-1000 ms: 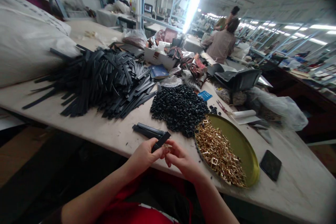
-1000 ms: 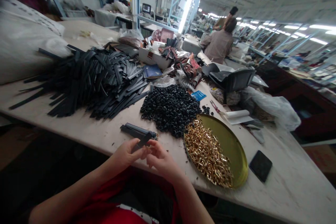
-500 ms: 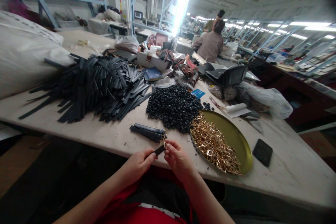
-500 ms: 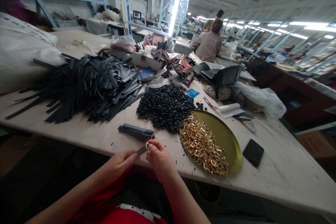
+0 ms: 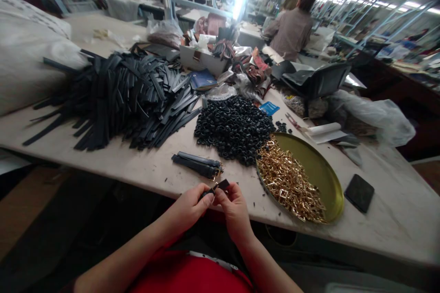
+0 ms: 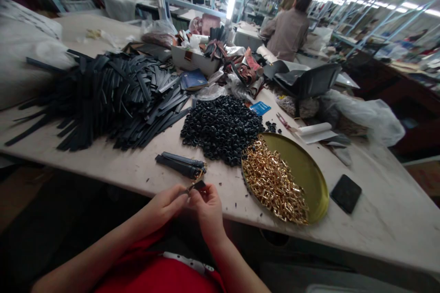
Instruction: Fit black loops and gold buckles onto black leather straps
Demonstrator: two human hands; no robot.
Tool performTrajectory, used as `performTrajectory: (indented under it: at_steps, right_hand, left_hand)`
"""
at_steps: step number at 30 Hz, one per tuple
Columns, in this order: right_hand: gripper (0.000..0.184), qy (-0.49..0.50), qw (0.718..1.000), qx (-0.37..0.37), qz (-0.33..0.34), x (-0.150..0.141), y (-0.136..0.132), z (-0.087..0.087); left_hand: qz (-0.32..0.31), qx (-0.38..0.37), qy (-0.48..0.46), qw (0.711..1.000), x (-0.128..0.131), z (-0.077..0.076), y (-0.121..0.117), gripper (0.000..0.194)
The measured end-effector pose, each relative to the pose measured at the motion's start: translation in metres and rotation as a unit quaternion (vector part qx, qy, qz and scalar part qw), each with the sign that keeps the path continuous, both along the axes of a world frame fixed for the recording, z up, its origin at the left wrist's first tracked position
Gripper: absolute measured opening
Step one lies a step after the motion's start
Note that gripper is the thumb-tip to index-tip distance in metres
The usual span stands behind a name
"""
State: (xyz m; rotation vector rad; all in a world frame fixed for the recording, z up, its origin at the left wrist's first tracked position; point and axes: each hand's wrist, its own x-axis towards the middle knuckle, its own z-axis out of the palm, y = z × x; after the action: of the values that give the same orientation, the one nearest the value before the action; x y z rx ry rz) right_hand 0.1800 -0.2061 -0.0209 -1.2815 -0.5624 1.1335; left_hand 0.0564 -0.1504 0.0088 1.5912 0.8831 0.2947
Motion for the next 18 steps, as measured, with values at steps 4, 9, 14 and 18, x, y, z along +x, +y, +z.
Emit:
performTrajectory:
  at_steps: [4,9,14,18]
  right_hand:
    - [0.021,-0.028,0.999,0.004,0.032,0.001,0.003,-0.004]
    - [0.021,-0.007,0.997,-0.032,0.069,0.008,0.006,-0.007]
    - [0.021,0.134,0.987,-0.049,0.078,0.008,0.007,-0.013]
    - [0.021,0.153,0.984,-0.045,0.079,0.006,0.004,-0.014]
  left_hand:
    - [0.027,-0.066,-0.024,0.997,0.000,-0.013,0.003,0.026]
    - [0.022,-0.155,-0.021,0.987,0.000,-0.022,0.009,0.028]
    - [0.034,-0.168,-0.020,0.985,0.004,-0.018,0.011,0.026]
    - [0.044,-0.170,-0.016,0.984,0.006,-0.013,0.007,0.026]
